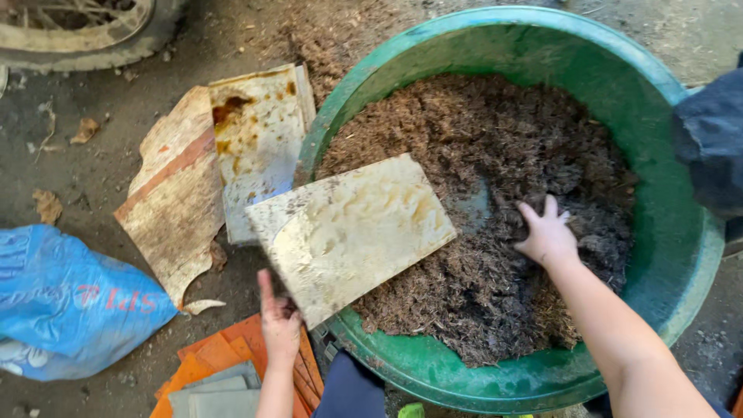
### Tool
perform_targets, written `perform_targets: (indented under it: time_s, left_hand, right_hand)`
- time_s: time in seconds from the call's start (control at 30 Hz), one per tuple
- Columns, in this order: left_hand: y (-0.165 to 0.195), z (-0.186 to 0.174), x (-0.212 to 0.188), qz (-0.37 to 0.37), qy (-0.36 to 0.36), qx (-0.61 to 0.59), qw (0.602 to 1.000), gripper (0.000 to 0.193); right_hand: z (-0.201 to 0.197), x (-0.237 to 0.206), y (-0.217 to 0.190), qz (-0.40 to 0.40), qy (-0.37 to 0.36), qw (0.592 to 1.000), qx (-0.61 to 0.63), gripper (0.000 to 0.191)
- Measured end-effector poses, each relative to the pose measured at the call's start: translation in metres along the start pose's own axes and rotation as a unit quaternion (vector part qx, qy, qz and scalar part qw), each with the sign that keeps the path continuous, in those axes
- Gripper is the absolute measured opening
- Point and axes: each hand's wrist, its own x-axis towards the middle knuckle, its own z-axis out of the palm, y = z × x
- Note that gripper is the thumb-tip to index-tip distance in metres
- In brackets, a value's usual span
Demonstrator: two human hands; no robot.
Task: The person repeatedly scrubs rectangular tiles with a dark fibrous material from a green tub, then places the tiles on a stack on the ground. The person handles the tiles one at a time, rubbing both sides before stacking them.
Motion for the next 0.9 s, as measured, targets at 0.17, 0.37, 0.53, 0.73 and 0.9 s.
perform_targets:
  time_s: [0.17, 0.37, 0.53, 0.73, 0.9]
  left_hand:
    - [-0.097, -0.028, 0.009, -0.137, -0.018, -0.160, 0.977, 0.044]
    - [-0.109, 0.003, 0.022, -0.100, -0.006, -0.023, 0.995, 0.056]
    - [-0.069, 0.045, 0.022, 0.025, 0.003, -0.011, 1.000, 0.056]
    - [-0.046, 0.069, 0.018, 0.005, 0.087, 0.137, 0.987, 0.053]
    - [-0.052, 0.073, 0.018, 0.065, 0.078, 0.136, 0.986, 0.051]
  right_hand:
    - [-0.012, 0.013, -0.006, 0.062, 0.004, 0.996, 0.069, 0.088]
    - [-0.042, -0.032, -0.106, -0.154, 0.027, 0.906, 0.393, 0.072]
    - [-0.050, -0.137, -0.237, -0.215, 0.057, 0.925, 0.308, 0.079]
    - [-0.013, -0.107, -0.311, -0.237, 0.186, 0.932, 0.202, 0.061]
    - [0.007, 0.000, -0.272, -0.141, 0.201, 0.945, 0.218, 0.055]
